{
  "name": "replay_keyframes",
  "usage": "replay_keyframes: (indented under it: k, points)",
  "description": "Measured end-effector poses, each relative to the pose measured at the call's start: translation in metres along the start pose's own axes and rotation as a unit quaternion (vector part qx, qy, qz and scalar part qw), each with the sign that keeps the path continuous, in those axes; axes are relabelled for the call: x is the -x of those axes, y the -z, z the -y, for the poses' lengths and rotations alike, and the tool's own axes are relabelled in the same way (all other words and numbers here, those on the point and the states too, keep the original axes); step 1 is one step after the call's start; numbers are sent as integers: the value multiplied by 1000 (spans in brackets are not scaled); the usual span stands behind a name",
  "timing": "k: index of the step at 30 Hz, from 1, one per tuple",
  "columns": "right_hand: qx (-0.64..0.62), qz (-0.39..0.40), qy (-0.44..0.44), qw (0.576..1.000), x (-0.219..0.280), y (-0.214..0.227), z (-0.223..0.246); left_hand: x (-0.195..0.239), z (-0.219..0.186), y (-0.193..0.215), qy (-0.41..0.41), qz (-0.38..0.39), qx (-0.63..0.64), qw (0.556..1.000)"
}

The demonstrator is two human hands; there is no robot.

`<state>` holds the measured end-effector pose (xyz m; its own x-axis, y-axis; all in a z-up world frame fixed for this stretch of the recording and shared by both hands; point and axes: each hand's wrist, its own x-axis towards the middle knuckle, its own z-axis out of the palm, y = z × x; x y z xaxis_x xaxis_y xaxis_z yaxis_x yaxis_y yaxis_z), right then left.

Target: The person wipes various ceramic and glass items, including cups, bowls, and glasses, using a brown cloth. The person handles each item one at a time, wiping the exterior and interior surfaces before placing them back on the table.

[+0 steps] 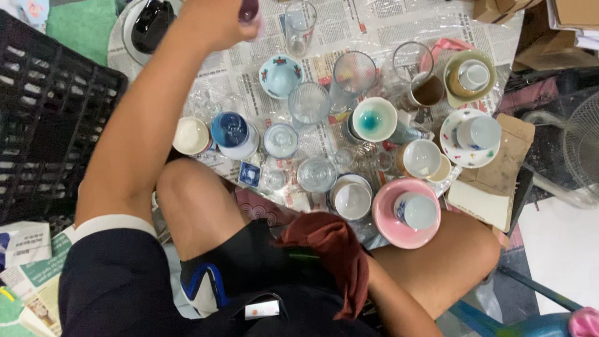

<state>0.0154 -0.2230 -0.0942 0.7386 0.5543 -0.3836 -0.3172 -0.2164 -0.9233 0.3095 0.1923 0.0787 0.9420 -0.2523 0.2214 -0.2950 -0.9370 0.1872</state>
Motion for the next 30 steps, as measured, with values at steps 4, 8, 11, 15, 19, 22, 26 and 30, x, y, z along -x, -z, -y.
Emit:
replay_keyframes:
  k: [4, 8, 11, 15, 19, 22, 26, 30]
  points:
    - [8, 2, -32, 999, 12, 0, -11, -28, 24, -57, 13, 19, 5, 1000]
    - [8, 3, -57, 998, 23, 2, -17, -47, 44, -99, 12, 23, -97, 995]
    - [6, 5, -73, 997, 32, 1, -21, -55, 61, -121, 7, 31, -120, 992]
    - [1, 5, -86, 996, 35, -2, -25, -60, 80, -140, 11, 41, -140, 989]
    - [3, 9, -94, 996, 36, 1, -29, -54, 85, -151, 5, 41, -190, 981]
    - [2, 11, -101, 995, 39, -1, -33, -43, 74, -144, -29, -40, -228, 972]
    - [4, 14, -102, 995, 40, -1, -38, -34, 39, -118, -91, -103, -205, 969]
    - [7, 14, -98, 995, 35, -2, -41, -17, 1, -100, 28, 106, -55, 992]
